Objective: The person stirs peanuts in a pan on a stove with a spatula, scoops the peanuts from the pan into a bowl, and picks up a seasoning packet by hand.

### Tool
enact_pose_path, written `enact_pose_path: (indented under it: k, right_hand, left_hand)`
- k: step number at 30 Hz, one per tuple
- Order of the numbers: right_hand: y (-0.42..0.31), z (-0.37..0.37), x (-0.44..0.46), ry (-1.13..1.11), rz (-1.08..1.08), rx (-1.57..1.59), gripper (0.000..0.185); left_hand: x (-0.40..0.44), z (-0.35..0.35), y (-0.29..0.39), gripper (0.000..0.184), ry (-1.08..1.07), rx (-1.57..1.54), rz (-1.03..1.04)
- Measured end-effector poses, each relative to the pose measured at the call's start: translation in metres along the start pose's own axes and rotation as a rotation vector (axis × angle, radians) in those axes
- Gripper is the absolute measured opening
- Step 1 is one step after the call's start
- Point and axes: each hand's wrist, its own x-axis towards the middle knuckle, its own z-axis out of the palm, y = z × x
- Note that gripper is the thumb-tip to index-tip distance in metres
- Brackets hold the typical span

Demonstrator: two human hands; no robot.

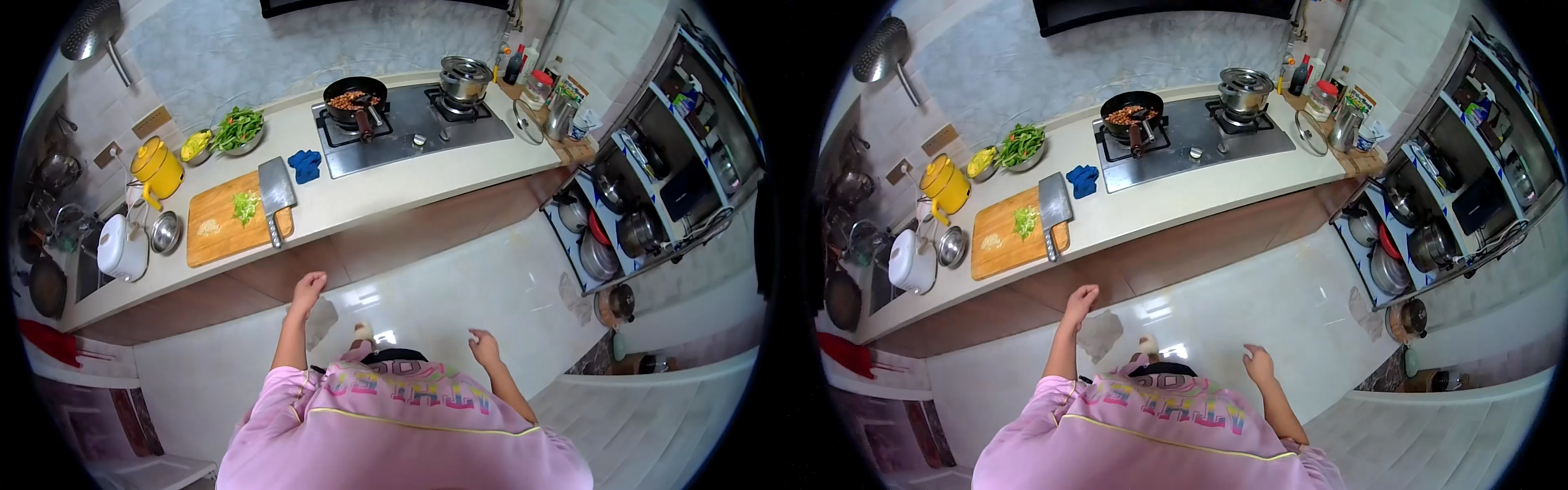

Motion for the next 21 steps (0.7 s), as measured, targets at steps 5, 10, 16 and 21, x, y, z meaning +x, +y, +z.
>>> enact_pose_path:
  k: [5, 10, 16, 21]
  right_hand:
    - [-0.085, -0.038, 0.125, 0.084, -0.184, 0.014, 0.032]
    - [-0.152, -0.080, 0.254, 0.205, -0.450, -0.106, 0.030]
    - [-0.218, -0.103, 0.397, 0.283, -0.843, -0.459, 0.033]
    - [-0.253, -0.109, 0.482, 0.068, -1.035, -0.865, 0.034]
  left_hand:
    - [0.066, 0.032, 0.054, 0.025, -0.202, -0.064, 0.155]
    - [0.115, 0.048, 0.093, 0.024, -0.307, -0.168, 0.184]
    - [0.151, 0.047, 0.115, 0.025, -0.314, -0.228, 0.071]
    - [0.156, 0.038, 0.113, 0.026, -0.201, -0.266, 0.055]
